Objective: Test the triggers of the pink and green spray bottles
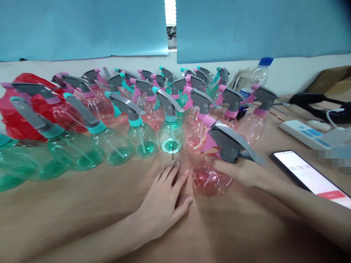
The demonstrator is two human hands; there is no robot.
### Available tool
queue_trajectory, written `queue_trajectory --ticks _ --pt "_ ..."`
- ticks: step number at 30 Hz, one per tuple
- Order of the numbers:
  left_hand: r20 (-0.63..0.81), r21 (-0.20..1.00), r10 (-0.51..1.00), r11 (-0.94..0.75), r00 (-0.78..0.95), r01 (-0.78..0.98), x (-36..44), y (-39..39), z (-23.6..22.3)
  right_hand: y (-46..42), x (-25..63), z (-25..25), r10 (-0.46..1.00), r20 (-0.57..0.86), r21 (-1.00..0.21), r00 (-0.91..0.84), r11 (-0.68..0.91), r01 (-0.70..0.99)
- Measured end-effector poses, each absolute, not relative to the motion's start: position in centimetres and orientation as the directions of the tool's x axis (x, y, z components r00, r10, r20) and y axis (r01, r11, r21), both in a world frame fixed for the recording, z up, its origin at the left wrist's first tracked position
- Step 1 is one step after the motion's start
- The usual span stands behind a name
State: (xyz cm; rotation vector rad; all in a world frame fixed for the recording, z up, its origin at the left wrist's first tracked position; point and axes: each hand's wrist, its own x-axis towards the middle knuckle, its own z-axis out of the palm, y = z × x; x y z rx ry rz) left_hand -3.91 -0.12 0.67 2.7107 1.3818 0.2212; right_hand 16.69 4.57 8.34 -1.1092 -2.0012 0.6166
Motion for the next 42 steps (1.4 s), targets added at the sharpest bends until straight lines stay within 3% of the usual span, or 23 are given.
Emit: queue_trajectory --ticks 9,23,30,36,42 --pt "0.084 0.149 0.809 -0.588 0.582 0.795 -4.0 -0.2 0.7 5.2 16.9 7.6 0.845 0.339 -0.789 -0.414 0.496 0.364" --pt "0.086 0.146 0.809 -0.588 0.582 0.796 -3.9 -0.2 0.8 4.8 16.8 7.4 0.852 0.440 -0.775 -0.284 0.520 0.359" --pt "0.086 0.153 0.807 -0.590 0.584 0.793 -3.9 -0.1 0.6 5.0 17.0 7.1 0.844 0.408 -0.773 -0.348 0.522 0.360" --pt "0.095 0.161 0.807 -0.590 0.582 0.791 -3.9 -0.1 0.6 5.0 16.9 7.4 0.798 0.439 -0.793 -0.413 0.561 0.240" --pt "0.088 0.153 0.806 -0.592 0.586 0.791 -3.9 -0.1 0.7 4.9 17.0 6.9 0.870 0.358 -0.804 -0.340 0.472 0.362"
